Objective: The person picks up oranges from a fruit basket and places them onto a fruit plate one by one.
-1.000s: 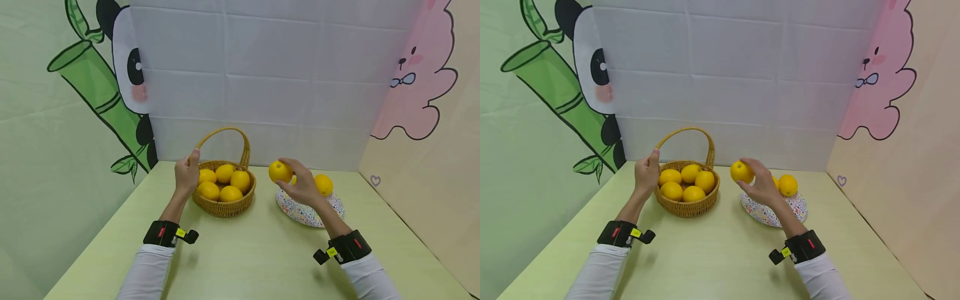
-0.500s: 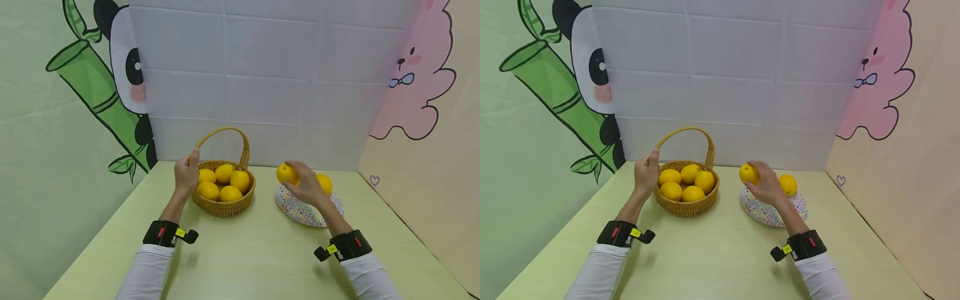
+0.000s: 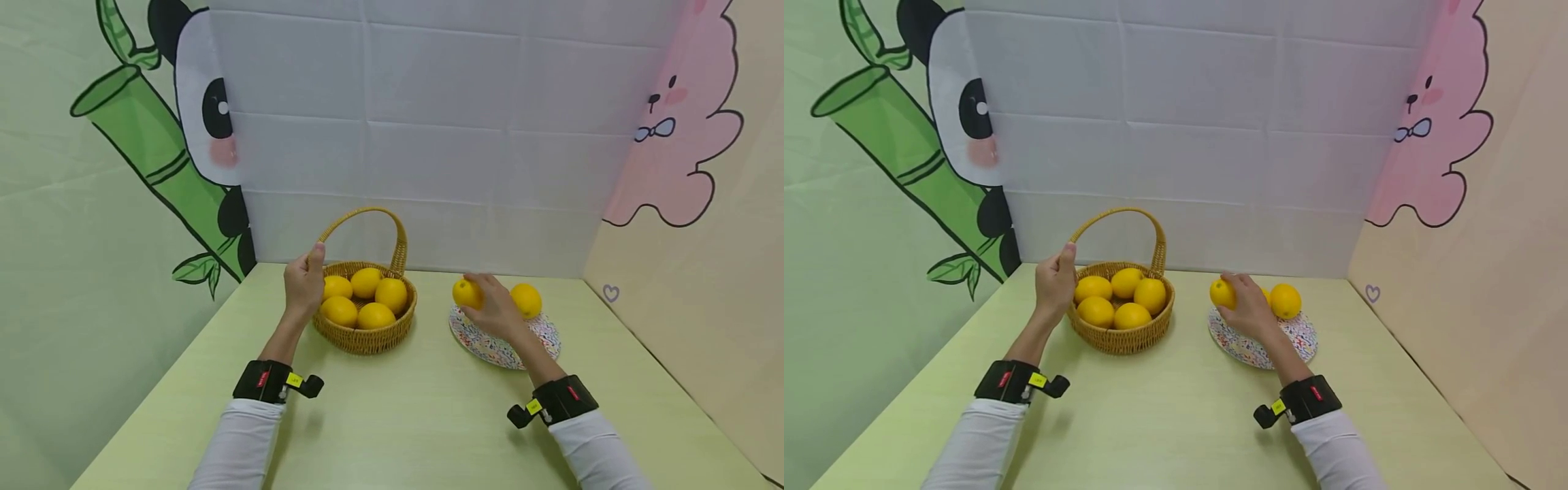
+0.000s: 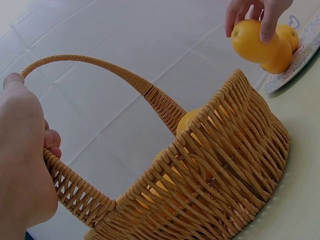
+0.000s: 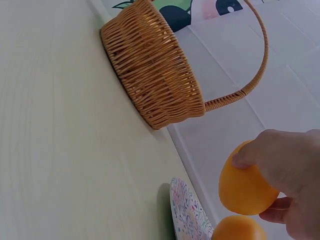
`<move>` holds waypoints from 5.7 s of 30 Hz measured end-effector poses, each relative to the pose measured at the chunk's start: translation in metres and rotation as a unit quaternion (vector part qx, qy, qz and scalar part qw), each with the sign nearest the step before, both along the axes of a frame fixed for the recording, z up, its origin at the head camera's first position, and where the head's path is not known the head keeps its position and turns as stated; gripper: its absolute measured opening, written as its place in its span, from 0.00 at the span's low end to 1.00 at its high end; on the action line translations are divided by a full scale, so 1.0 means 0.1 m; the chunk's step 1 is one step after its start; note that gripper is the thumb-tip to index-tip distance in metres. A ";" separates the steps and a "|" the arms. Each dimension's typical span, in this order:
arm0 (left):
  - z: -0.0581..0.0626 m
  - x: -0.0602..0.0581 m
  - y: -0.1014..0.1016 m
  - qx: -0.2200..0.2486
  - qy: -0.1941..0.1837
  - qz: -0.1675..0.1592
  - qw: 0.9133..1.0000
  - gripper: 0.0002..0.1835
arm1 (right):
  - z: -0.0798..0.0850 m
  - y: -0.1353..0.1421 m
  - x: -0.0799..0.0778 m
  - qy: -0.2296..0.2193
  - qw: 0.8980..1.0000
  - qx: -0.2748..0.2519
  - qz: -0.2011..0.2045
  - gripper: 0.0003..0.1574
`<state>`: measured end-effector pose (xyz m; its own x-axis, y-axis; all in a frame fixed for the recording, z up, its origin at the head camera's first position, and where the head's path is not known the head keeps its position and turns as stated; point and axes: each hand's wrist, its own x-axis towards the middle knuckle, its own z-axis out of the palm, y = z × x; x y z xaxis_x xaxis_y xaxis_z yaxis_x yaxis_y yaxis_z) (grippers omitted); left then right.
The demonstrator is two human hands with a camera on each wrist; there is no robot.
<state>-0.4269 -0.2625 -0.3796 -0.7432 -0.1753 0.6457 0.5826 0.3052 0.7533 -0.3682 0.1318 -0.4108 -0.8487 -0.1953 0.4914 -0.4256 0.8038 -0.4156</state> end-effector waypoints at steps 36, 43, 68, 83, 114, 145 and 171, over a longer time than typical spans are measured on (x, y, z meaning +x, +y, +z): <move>0.01 0.03 0.00 0.016 -0.005 -0.018 1.000 0.34 | -0.28 -0.08 -0.03 0.017 0.982 0.185 -0.032 0.39; 0.05 0.08 0.04 0.021 -0.013 -0.006 1.000 0.32 | -0.28 -0.09 -0.02 0.036 0.982 0.186 -0.017 0.41; -0.01 0.03 0.00 0.013 -0.001 -0.018 1.000 0.35 | -0.12 -0.02 0.01 0.015 0.989 0.148 -0.016 0.48; 0.22 0.37 0.08 0.018 -0.015 -0.022 0.999 0.30 | 0.04 -0.08 0.09 0.022 0.993 0.117 -0.006 0.49; 0.17 0.30 0.08 0.033 -0.001 -0.028 0.999 0.31 | 0.46 -0.85 0.07 0.022 0.991 0.087 0.098 0.45; 0.14 0.31 0.07 0.030 0.008 -0.016 0.999 0.31 | 0.50 -1.64 -0.19 -0.088 0.973 0.162 0.142 0.46; 0.16 0.32 0.07 0.029 -0.001 -0.023 0.999 0.31 | 0.43 -1.99 -0.31 -0.166 0.941 0.240 0.171 0.34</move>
<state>-0.3946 -0.2554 -0.3631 -0.7529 -0.1773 0.6338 0.5933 0.2339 0.7703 -0.3990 -0.0675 -0.3676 -0.7869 -0.6171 -0.0041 -0.6045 0.7721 -0.1960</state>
